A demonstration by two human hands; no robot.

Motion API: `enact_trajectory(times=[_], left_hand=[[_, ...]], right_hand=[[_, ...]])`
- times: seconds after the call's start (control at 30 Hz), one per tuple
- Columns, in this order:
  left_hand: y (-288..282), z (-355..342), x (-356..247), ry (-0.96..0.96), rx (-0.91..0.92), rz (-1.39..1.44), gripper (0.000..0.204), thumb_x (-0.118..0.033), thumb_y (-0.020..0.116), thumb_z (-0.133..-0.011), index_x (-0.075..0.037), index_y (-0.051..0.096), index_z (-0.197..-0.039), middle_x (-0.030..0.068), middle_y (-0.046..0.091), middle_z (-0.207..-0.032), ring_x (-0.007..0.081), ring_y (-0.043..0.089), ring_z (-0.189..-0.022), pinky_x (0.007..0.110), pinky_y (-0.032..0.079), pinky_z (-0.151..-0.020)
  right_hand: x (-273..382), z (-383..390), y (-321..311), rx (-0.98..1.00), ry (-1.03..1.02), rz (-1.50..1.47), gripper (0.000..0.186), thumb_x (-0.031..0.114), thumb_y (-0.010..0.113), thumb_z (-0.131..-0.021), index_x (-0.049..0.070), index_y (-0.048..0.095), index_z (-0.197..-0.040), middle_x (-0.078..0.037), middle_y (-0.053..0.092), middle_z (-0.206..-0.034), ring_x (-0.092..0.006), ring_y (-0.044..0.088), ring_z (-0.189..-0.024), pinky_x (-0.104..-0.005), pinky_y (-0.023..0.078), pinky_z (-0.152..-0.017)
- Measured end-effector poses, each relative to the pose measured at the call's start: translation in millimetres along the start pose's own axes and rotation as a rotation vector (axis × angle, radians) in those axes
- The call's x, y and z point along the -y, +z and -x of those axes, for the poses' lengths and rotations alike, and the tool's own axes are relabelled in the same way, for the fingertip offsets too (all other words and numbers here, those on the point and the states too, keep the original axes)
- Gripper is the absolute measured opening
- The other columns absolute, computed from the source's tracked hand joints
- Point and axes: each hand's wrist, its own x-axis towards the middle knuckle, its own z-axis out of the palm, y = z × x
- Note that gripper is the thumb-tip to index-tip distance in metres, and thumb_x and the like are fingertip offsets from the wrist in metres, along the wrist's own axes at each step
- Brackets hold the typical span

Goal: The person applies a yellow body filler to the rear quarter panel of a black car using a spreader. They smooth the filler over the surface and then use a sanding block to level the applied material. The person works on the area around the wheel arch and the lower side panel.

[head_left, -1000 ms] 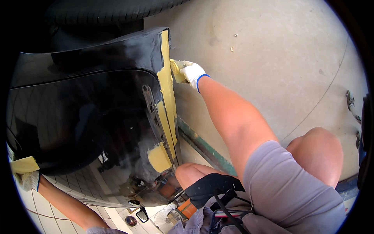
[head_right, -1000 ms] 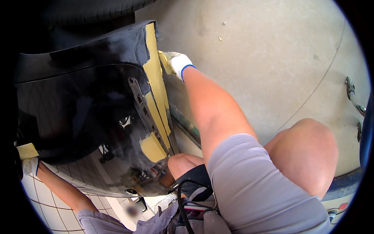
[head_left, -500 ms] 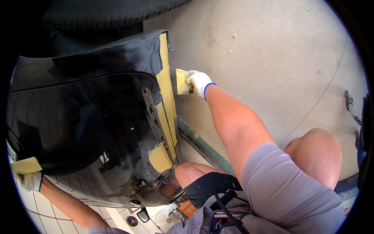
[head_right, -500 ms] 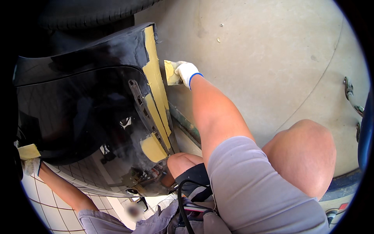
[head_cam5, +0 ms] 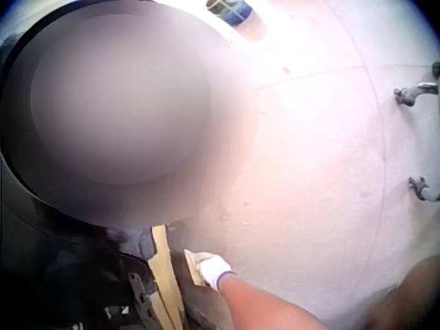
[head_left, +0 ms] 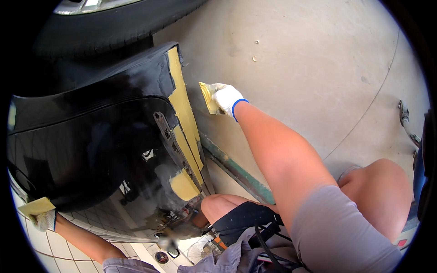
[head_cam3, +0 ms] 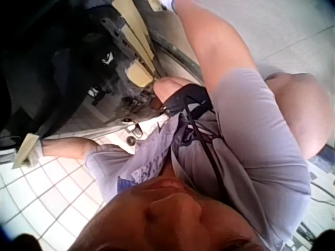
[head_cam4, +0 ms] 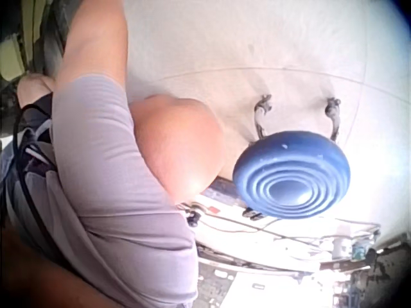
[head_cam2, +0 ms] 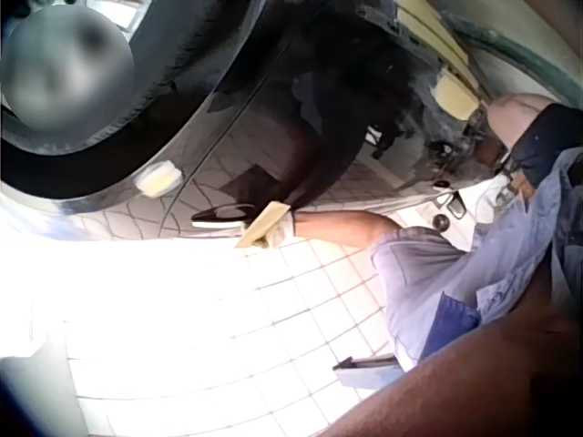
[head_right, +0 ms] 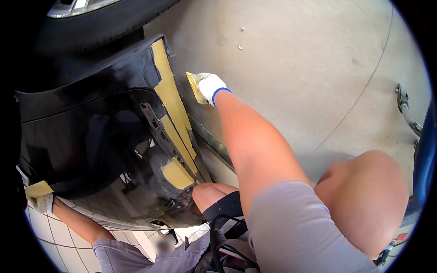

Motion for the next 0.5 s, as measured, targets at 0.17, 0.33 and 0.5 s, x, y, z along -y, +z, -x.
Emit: enact_trajectory(times=[0.17, 0.33, 0.5], left_hand=[[65.9, 40.8, -15.8, -0.134, -0.23, -0.083, 0.058, -0.031, 0.053, -0.103, 0.015, 0.061, -0.137, 0.0287, 0.066, -0.138, 0.0354, 0.069, -0.12, 0.045, 0.057, -0.106], [48.3, 12.0, -31.1, -0.298, -0.145, 0.104, 0.046, -0.029, 0.06, -0.098, 0.012, 0.066, -0.121, 0.0258, 0.067, -0.118, 0.0339, 0.065, -0.112, 0.042, 0.054, -0.103], [-8.3, -20.4, -20.5, -0.244, -0.032, 0.017, 0.06, -0.036, 0.048, -0.103, 0.015, 0.06, -0.132, 0.0292, 0.067, -0.131, 0.0363, 0.069, -0.116, 0.048, 0.058, -0.102]], right_hand=[[10.2, 19.0, -21.0, -0.042, 0.016, 0.0, 0.049, 0.003, 0.062, -0.093, 0.009, 0.069, -0.141, -0.008, 0.076, -0.115, -0.021, 0.07, -0.1, -0.0374, 0.058, -0.088], [-3.7, 11.8, -3.0, -0.018, 0.034, 0.022, 0.054, 0.0, 0.059, -0.092, 0.01, 0.069, -0.144, -0.008, 0.077, -0.117, -0.0208, 0.071, -0.103, -0.0365, 0.057, -0.091], [-24.0, 3.4, 31.8, 0.011, 0.05, 0.059, 0.054, 0.001, 0.057, -0.092, 0.013, 0.07, -0.143, -0.008, 0.078, -0.12, -0.0218, 0.072, -0.103, -0.0356, 0.057, -0.089]])
